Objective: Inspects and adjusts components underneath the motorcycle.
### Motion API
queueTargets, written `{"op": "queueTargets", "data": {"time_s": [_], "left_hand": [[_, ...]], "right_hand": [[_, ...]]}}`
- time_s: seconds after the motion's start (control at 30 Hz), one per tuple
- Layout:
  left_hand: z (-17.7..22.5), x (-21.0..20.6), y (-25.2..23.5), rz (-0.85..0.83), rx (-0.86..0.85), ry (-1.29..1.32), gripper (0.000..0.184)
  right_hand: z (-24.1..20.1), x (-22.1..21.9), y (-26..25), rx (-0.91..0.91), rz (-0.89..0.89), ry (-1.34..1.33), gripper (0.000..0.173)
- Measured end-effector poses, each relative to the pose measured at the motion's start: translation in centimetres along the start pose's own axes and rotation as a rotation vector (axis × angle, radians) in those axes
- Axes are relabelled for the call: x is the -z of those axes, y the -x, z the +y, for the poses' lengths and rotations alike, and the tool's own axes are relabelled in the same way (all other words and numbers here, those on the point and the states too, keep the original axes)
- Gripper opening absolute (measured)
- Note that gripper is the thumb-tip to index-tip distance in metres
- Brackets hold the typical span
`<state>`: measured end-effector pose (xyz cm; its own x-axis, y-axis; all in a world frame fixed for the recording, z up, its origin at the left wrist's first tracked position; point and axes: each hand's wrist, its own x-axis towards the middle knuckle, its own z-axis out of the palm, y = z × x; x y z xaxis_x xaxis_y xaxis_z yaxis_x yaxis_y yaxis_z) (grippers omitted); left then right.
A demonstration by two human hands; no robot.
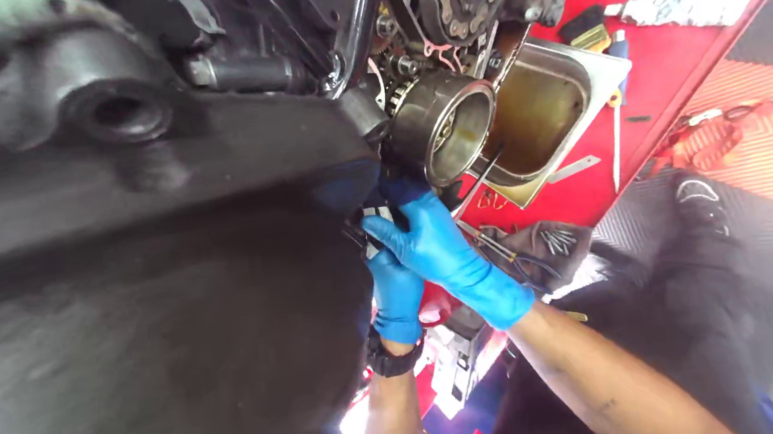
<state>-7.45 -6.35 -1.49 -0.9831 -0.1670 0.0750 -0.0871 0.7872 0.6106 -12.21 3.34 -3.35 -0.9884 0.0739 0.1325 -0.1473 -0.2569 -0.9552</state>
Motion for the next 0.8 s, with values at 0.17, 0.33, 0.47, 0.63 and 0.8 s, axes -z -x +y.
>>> {"op": "queueTargets", "data": {"time_s": [0.17, 0.33, 0.47, 0.63, 0.8], "left_hand": [[3.5, 0.1, -0.8, 0.076, -0.005, -0.260, 0.018], [2.1, -0.5, 0.5, 0.061, -0.072, -0.306, 0.024], [2.8, -1.9, 0.2, 0.232, -0.255, -0.002, 0.016], [7.7, -2.8, -2.5, 0.332, -0.164, 0.172, 0.009], [9.9, -2.5, -3.1, 0.261, 0.001, 0.250, 0.006]], "right_hand": [[1.0, 0.3, -0.2, 0.002, 0.172, 0.028, 0.044], [1.1, 1.3, 3.3, 0.022, 0.455, 0.103, 0.029], [1.2, 3.1, 4.2, -0.103, 0.505, 0.073, 0.036], [0.5, 3.7, 3.0, -0.096, 0.404, 0.054, 0.044], [0.3, 4.1, 2.7, -0.288, 0.238, -0.466, 0.041]]}}
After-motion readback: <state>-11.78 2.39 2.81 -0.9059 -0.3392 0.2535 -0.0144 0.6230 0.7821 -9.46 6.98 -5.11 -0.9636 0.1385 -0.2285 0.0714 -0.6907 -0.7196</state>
